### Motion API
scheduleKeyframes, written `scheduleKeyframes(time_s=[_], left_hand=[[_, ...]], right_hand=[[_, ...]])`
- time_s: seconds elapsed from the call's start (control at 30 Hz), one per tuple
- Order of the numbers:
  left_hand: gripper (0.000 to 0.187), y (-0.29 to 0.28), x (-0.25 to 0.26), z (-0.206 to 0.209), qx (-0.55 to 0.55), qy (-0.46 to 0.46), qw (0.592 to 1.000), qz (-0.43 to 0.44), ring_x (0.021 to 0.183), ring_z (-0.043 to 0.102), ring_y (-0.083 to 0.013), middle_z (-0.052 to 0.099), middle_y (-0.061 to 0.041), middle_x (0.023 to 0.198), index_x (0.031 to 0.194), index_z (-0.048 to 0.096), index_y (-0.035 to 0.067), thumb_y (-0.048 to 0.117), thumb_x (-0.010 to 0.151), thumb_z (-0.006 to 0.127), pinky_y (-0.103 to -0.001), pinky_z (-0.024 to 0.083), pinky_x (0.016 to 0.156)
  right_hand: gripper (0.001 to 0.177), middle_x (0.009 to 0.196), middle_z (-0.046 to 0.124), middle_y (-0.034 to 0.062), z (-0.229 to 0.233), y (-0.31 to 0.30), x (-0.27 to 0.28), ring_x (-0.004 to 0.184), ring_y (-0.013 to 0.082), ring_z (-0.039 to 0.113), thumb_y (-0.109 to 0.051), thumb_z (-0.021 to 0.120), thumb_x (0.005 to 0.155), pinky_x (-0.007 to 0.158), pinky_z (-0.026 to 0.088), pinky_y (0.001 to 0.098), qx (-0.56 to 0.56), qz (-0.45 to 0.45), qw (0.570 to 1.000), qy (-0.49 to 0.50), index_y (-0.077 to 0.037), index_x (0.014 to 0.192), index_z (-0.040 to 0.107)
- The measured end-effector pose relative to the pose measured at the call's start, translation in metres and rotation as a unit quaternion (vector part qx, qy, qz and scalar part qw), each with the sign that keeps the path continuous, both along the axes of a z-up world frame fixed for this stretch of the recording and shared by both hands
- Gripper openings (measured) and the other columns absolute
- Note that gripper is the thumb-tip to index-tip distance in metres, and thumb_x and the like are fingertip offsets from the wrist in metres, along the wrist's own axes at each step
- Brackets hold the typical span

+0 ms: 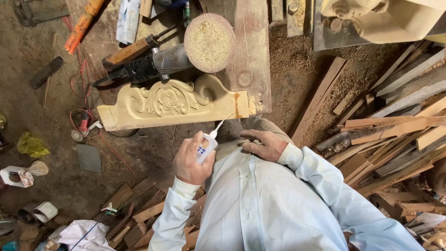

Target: Applying glue to a decorative wooden carving and sanding the surface with a power tool

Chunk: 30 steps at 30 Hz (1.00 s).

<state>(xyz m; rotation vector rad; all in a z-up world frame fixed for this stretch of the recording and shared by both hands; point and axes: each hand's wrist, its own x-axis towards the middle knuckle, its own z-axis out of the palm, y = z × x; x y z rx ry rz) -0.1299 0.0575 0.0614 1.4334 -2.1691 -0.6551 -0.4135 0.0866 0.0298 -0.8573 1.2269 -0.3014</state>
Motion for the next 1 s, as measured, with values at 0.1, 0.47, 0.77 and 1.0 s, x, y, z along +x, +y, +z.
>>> scheduleKeyframes(time_s=[0.1, 0.47, 0.77, 1.0], left_hand=[[0.055, -0.009, -0.002, 0.0, 0.023, 0.035, 0.999, 0.004, 0.078, 0.068, -0.0298, 0.064, -0.011, 0.092, 0.128, 0.068, 0.002, 0.029, 0.081, 0.08, -0.039, 0.056, 0.071], [0.062, -0.113, -0.032, 0.043, -0.113, 0.172, 0.977, 0.06, 0.096, 0.071, -0.0356, 0.07, -0.018, 0.108, 0.132, 0.067, 0.002, 0.032, 0.08, 0.083, -0.042, 0.057, 0.087], [0.058, -0.293, -0.023, -0.024, -0.286, 0.022, 0.919, 0.272, 0.099, 0.073, -0.0357, 0.074, -0.017, 0.109, 0.119, 0.07, 0.005, 0.029, 0.07, 0.088, -0.043, 0.058, 0.089], [0.045, -0.341, 0.05, -0.015, -0.102, 0.064, 0.954, 0.276, 0.092, 0.07, -0.0399, 0.072, -0.02, 0.103, 0.113, 0.065, 0.005, 0.015, 0.071, 0.079, -0.045, 0.056, 0.081]], right_hand=[[0.057, 0.128, 0.073, 0.0163, 0.009, -0.004, -0.005, 0.127, 0.0367, 0.063, -0.038, 0.074, 0.089, 0.105, 0.051, 0.0491, 0.007, -0.004, 1.0, 0.014, -0.012, 0.139, 0.064], [0.033, 0.115, 0.077, 0.0133, -0.015, 0.009, -0.041, 0.111, 0.0277, 0.07, -0.028, 0.075, 0.089, 0.1, 0.054, 0.0456, -0.018, -0.142, 0.985, 0.095, -0.014, 0.119, 0.078], [0.017, 0.084, 0.075, 0.017, 0.027, -0.008, -0.063, 0.078, 0.0247, 0.07, -0.012, 0.07, 0.089, 0.077, 0.061, 0.0409, -0.061, -0.35, 0.929, 0.099, -0.001, 0.096, 0.08], [0.014, 0.095, 0.077, 0.0203, 0.099, -0.015, -0.101, 0.078, 0.0268, 0.071, -0.002, 0.06, 0.099, 0.074, 0.062, 0.0362, -0.122, -0.478, 0.862, 0.116, 0.004, 0.099, 0.073]])
